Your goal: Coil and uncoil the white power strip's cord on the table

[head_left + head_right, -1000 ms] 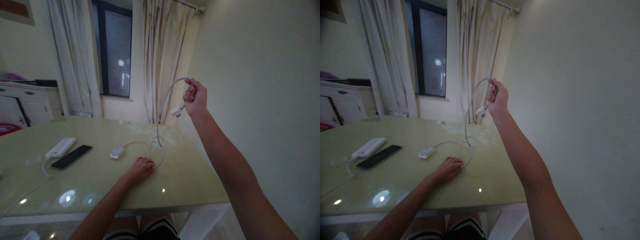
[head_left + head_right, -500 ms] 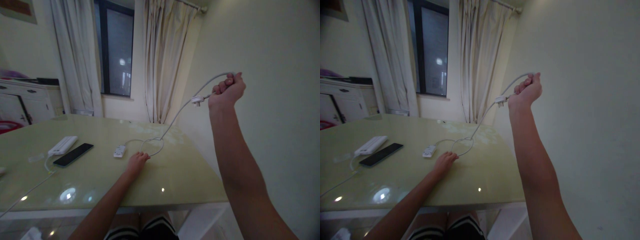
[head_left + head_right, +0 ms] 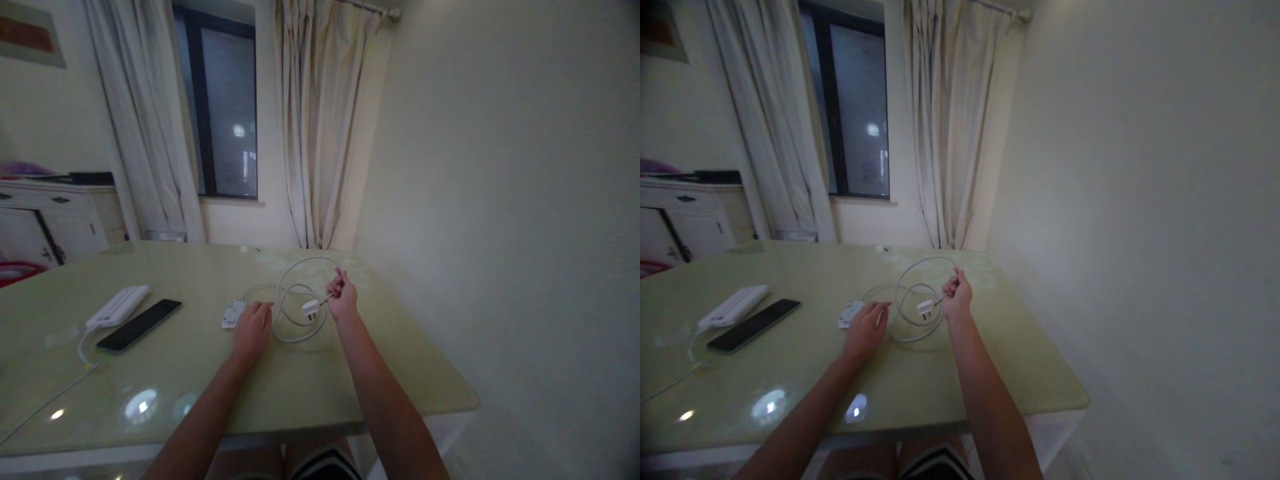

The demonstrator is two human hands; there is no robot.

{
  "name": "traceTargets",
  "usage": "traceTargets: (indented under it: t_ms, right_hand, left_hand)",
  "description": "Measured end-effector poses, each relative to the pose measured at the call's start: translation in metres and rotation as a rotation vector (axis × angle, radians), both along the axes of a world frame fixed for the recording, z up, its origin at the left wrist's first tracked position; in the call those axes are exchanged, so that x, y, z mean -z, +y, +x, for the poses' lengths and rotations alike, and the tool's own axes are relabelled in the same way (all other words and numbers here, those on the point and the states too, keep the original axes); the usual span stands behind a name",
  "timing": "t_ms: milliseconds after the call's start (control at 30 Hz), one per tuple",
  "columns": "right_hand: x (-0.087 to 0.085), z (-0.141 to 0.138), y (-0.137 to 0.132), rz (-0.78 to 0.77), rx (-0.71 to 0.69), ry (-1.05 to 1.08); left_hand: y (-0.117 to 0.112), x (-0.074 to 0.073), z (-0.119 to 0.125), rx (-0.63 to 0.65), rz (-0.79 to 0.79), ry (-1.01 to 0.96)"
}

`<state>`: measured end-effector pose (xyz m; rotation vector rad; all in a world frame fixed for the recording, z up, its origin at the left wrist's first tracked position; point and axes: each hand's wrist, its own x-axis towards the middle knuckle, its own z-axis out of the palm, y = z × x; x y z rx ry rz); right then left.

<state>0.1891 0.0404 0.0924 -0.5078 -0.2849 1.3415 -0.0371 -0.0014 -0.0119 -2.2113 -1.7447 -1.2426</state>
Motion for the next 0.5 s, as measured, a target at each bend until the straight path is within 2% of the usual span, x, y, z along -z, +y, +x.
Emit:
traceTargets:
  t_ms: [100,200,300,500]
  right_hand:
    - [0.049,-0.012,-0.002,-0.076,-0.145,-0.067]
    - [0.075,-0.009,-0.002,-0.112,-0.163,-0.09]
    - [0.083,-0.001,0.001,-0.083,-0.102,-0.059]
    - [0.091,0.002,0.01,-0.02,0.107,-0.107]
  left_hand:
    - [0.005,0.004,-0.012,-0.021,-0.059,-0.048]
    - [0.005,0.007,-0.012,0.046,-0.171,-0.129]
    - [0.0,0.006,-0.005,0.132,-0.196,-0.121]
    - [-0.013,-0.003,0.006,0.436,-0.213,0.176]
